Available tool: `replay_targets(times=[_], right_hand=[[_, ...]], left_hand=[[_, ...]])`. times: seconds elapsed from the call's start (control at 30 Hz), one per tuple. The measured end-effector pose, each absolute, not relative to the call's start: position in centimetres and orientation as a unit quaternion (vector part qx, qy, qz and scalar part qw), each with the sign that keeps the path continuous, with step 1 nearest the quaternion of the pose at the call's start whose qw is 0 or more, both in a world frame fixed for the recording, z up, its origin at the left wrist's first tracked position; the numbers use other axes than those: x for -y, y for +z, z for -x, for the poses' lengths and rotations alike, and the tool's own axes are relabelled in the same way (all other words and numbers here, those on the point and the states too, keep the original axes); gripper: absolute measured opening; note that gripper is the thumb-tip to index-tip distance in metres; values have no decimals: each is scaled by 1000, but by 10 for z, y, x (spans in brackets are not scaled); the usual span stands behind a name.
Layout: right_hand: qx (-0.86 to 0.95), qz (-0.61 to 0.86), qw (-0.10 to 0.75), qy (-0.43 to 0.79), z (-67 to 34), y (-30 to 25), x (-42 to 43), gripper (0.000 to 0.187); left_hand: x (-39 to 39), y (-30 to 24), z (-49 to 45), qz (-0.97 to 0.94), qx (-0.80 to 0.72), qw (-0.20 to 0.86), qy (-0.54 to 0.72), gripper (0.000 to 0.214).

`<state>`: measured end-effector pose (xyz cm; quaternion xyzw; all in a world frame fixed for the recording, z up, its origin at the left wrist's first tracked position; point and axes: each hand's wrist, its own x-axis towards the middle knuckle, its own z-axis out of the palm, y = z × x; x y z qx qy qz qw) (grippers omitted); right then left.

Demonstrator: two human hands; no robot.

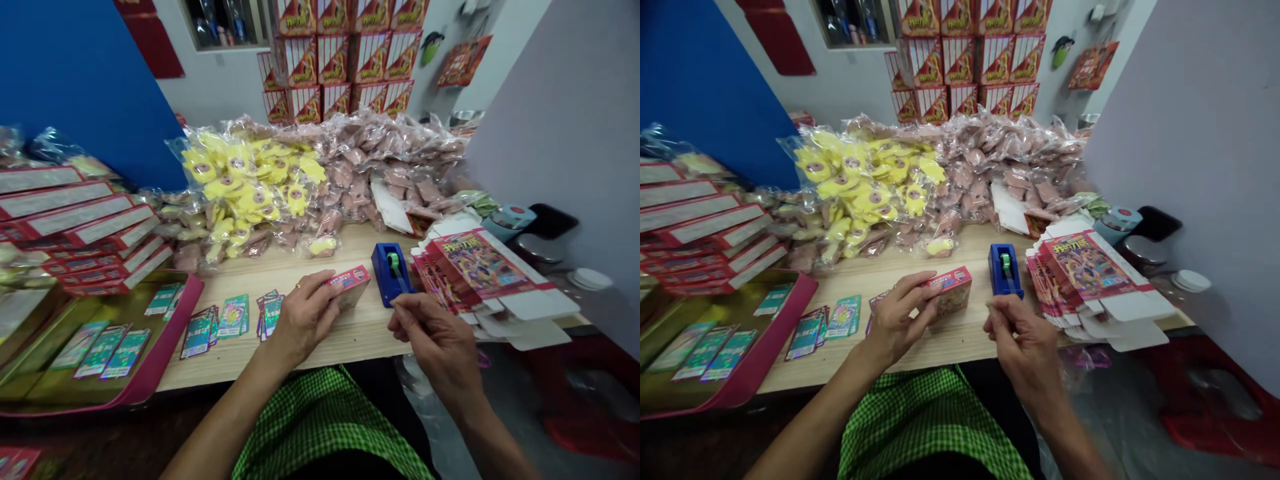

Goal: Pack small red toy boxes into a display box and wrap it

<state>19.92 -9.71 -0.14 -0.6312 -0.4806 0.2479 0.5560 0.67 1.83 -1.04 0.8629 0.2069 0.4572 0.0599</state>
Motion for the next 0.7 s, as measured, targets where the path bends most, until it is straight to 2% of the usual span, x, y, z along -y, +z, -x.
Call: replay_targets(times=[0.07, 0.1, 0.23, 0.33, 0.43, 0.6, 0.7], right_hand=[[480, 570, 582, 327, -186, 8, 88, 20], [471, 540, 589, 374, -181, 11, 82, 25], [417, 480, 604, 481, -167, 11, 59, 80], [394, 479, 609, 495, -163, 10, 49, 100], [380, 488, 605, 501, -162, 9, 42, 107], [378, 502, 594, 502, -163, 1, 35, 111], [392, 487, 603, 496, -163, -6, 38, 107]], left_hand=[[-19, -13, -6, -863, -199, 57, 462, 17], [-20, -13, -5, -863, -196, 56, 462, 17], [-20, -14, -4, -861, -197, 69, 463, 15], [-18, -15, -4, -851, -223, 90, 468, 25], [-18, -15, -5, -840, -230, 98, 481, 34], [-22, -11, -5, -871, -188, 116, 439, 25], [-24, -5, -4, -864, -197, 184, 425, 25]])
